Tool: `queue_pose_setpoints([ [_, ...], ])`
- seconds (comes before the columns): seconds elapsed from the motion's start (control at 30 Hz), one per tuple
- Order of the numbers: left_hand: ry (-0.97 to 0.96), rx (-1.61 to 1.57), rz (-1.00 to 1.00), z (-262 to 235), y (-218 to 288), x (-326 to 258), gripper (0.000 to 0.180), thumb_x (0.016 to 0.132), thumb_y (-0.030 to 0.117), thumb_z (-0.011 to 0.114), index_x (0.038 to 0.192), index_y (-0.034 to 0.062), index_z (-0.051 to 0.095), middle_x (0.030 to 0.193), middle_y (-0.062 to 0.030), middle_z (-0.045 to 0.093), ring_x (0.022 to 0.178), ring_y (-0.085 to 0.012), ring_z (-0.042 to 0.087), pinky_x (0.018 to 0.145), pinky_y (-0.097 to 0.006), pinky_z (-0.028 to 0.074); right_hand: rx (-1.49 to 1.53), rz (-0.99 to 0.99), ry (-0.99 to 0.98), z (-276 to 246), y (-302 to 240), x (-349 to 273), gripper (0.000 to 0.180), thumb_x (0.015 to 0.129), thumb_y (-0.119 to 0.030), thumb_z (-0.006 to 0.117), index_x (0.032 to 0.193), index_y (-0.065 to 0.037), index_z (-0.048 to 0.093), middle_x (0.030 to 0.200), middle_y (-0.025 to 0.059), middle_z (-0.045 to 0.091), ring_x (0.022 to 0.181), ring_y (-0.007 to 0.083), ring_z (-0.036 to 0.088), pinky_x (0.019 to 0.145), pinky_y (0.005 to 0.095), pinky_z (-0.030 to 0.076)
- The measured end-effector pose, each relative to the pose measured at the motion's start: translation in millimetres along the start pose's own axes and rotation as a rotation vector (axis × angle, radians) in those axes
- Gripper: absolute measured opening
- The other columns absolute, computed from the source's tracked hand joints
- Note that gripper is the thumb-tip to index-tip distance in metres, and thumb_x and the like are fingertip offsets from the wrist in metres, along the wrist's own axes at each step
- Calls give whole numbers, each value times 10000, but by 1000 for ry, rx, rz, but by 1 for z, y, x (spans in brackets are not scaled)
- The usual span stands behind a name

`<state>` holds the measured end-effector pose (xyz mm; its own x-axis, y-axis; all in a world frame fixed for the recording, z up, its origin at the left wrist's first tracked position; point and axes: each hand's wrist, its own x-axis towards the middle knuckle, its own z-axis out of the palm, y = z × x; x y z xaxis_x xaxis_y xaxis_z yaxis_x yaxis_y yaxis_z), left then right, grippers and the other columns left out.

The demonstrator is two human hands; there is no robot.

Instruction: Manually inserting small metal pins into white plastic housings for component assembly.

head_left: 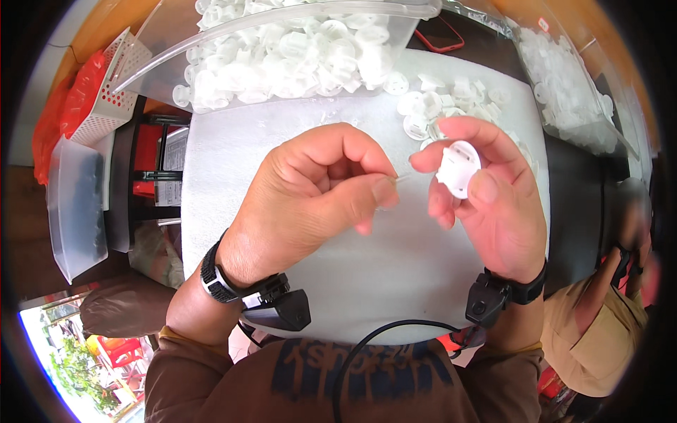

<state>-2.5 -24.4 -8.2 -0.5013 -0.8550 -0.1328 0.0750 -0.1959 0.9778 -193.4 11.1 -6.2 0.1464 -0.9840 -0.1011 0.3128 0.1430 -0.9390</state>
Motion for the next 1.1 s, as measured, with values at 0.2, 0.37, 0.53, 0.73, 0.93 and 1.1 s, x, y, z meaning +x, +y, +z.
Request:
queue_pose_setpoints([
  [0.2, -10, -165, 10, 1, 7, -8, 95, 762, -48, 542, 823, 25, 539, 730, -62, 579, 598, -97, 557, 465, -197, 436, 18, 5, -50, 5, 6, -1, 498, 736, -261, 666, 1138, -34, 480, 1045, 195, 570, 658, 151, 578, 518, 233, 451],
  [0.37, -41, -199, -22, 0, 14, -11, 119, 757, -49, 557, 851, 22, 541, 762, -47, 568, 664, -99, 575, 506, -203, 450, 183, 25, -162, 1, 8, 0, 449, 739, -81, 645, 1146, -1, 476, 1112, 183, 535, 778, 180, 612, 668, 278, 511],
  [0.53, -25, -213, 43, -1, 8, -12, 137, 752, -53, 570, 860, 23, 536, 782, -50, 573, 721, -94, 572, 564, -209, 460, 232, -28, -220, 1, 9, -2, 461, 733, -65, 649, 1151, 6, 470, 1112, 195, 528, 787, 211, 616, 671, 316, 521],
  [0.73, -85, -325, 123, 2, 7, -12, 166, 752, -80, 554, 877, 24, 521, 832, -77, 585, 714, -93, 554, 586, -213, 463, 233, -46, -238, -1, 13, -5, 483, 725, -59, 655, 1160, 6, 456, 1099, 191, 533, 805, 236, 619, 683, 336, 527],
  [0.93, -72, -173, 148, 1, 8, -13, 189, 736, -100, 560, 871, 23, 510, 822, -80, 580, 716, -90, 549, 588, -207, 465, 251, -5, -200, 0, 8, -5, 504, 732, -116, 659, 1170, 9, 444, 1093, 193, 540, 771, 236, 628, 671, 337, 533],
  [1.1, -48, -154, 157, 1, 7, -13, 189, 735, -101, 560, 865, 25, 508, 828, -83, 578, 721, -89, 553, 580, -202, 469, 270, 7, -233, -1, 8, -4, 521, 739, -149, 657, 1181, 17, 437, 1088, 196, 544, 755, 237, 631, 634, 335, 538],
])
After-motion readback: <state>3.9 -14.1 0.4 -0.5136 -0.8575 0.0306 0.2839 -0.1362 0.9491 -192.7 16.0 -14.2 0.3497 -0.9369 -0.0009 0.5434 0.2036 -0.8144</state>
